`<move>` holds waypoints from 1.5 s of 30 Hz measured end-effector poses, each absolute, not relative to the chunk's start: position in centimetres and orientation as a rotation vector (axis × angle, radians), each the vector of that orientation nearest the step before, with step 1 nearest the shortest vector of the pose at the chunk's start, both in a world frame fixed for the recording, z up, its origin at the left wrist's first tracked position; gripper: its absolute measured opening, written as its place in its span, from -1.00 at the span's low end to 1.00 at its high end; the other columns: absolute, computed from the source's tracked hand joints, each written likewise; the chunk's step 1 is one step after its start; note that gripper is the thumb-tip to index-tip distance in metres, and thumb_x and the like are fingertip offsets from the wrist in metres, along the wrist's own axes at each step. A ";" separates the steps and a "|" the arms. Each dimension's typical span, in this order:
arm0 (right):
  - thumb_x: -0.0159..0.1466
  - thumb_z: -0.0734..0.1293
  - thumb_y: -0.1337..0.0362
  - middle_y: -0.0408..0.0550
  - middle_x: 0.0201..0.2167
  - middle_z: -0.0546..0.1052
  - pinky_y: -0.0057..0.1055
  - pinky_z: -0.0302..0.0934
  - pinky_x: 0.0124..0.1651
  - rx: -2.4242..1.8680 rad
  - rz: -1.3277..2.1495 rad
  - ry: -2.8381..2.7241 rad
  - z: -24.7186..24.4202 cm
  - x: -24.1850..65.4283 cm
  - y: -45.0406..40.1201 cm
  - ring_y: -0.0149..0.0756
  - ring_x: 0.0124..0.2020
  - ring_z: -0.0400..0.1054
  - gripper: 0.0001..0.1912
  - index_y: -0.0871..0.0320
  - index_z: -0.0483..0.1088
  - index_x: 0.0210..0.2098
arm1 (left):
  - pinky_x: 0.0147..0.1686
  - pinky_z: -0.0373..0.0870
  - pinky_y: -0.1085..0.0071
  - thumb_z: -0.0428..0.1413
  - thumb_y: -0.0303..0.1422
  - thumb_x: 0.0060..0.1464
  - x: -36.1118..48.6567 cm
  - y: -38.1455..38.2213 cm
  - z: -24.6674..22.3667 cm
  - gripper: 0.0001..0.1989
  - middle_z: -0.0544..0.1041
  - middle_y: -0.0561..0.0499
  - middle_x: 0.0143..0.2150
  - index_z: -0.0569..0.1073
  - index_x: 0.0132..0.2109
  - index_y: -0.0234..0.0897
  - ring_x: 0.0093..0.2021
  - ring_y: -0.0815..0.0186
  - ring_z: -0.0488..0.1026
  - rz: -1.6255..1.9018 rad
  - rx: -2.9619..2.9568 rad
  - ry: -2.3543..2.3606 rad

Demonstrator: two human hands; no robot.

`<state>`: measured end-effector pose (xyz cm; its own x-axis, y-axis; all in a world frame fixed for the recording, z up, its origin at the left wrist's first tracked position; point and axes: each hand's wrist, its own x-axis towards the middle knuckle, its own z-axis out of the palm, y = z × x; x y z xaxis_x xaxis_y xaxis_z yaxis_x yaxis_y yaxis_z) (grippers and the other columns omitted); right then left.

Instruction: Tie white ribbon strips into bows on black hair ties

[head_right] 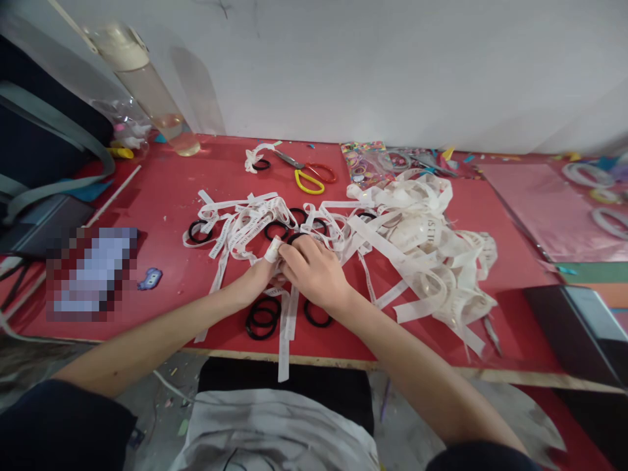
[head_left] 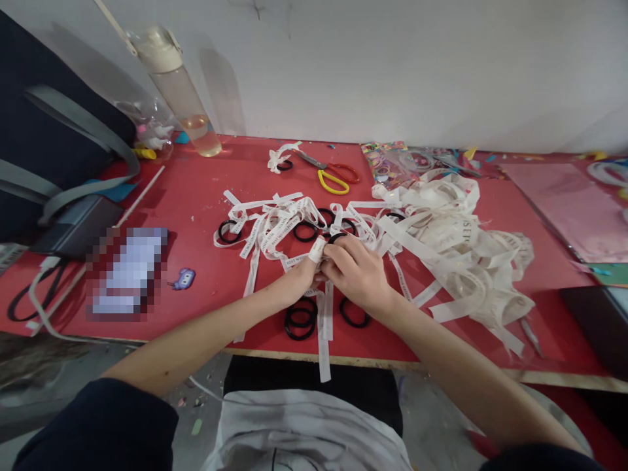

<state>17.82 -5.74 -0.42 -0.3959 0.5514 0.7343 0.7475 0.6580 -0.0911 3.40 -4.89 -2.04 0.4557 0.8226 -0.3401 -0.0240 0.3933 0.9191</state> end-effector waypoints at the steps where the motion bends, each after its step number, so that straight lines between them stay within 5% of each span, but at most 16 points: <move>1: 0.26 0.20 0.50 -0.07 -0.44 0.42 -0.42 0.19 -0.43 -1.011 -0.366 -2.092 -0.3 17.8 -5.8 -0.32 -0.43 0.30 -0.79 0.13 0.41 -0.28 | -0.57 0.08 0.51 -0.07 0.19 0.11 3.5 -5.0 -2.1 -0.46 0.14 0.14 -0.54 0.18 -0.43 -0.23 -0.55 0.45 0.05 0.659 1.040 0.926; 5: 0.28 0.20 0.49 -0.08 -0.42 0.45 -0.42 0.23 -0.39 -1.004 -0.427 -2.109 -0.1 17.9 -6.0 -0.33 -0.41 0.34 -0.79 0.11 0.41 -0.25 | -0.57 0.05 0.50 -0.13 0.21 0.13 3.6 -5.3 -2.1 -0.44 0.11 0.14 -0.55 0.15 -0.44 -0.21 -0.56 0.45 -0.01 0.670 1.058 0.930; 12: 0.28 0.16 0.54 0.07 -0.26 0.54 -0.24 0.39 -0.13 -1.073 -0.081 -2.125 -0.3 17.5 -6.0 -0.14 -0.19 0.45 -0.75 0.17 0.37 -0.17 | -0.39 0.22 0.45 -0.15 0.04 0.25 2.3 -4.6 -1.0 -0.50 0.27 0.06 -0.47 0.31 -0.42 -0.26 -0.43 0.35 0.18 0.736 1.291 1.056; 16: 0.31 0.23 0.49 0.01 -0.28 0.55 -0.23 0.42 -0.13 -1.035 0.103 -2.039 -0.2 17.5 -6.1 -0.18 -0.20 0.48 -0.82 0.12 0.40 -0.22 | -0.03 0.32 0.36 -0.20 -0.13 0.32 2.0 -4.6 -0.6 -0.57 0.49 -0.07 -0.21 0.47 -0.12 -0.27 -0.14 0.25 0.40 0.805 1.526 0.982; 20: 0.29 0.28 0.46 -0.03 -0.30 0.57 -0.28 0.44 -0.15 -1.030 0.154 -1.911 0.0 17.6 -6.4 -0.23 -0.23 0.50 -0.83 0.09 0.44 -0.24 | 0.25 0.14 0.25 -0.26 -0.20 0.35 1.9 -4.7 -0.1 -0.54 0.51 -0.14 0.03 0.41 0.14 -0.27 0.14 0.19 0.37 0.826 1.774 0.909; 31: 0.28 0.32 0.40 -0.11 -0.36 0.59 -0.38 0.38 -0.28 -1.044 0.704 -1.662 0.6 17.5 -7.0 -0.33 -0.37 0.47 -0.82 0.07 0.56 -0.26 | 0.14 0.26 0.18 -0.08 -0.15 0.29 1.0 -4.4 0.5 -0.48 0.36 -0.22 0.26 0.25 0.31 -0.23 0.15 0.02 0.40 0.756 2.076 1.011; 41: 0.27 0.32 0.39 -0.10 -0.35 0.59 -0.37 0.40 -0.28 -1.061 0.535 -1.722 0.4 17.1 -6.8 -0.32 -0.38 0.47 -0.88 0.09 0.49 -0.26 | 0.15 0.22 0.26 -0.14 -0.18 0.28 1.6 -4.5 0.6 -0.55 0.53 -0.11 -0.15 0.43 0.14 -0.26 -0.01 0.15 0.41 0.874 1.658 0.896; 45: 0.26 0.35 0.34 -0.20 -0.47 0.45 -0.44 0.34 -0.38 -1.082 0.686 -1.583 -0.1 16.9 -6.5 -0.39 -0.46 0.38 -0.86 0.10 0.33 -0.20 | -0.26 0.35 0.37 -0.11 -0.09 0.24 1.8 -4.0 -0.4 -0.58 0.43 0.01 -0.39 0.49 0.00 -0.21 -0.37 0.27 0.33 0.852 1.369 0.891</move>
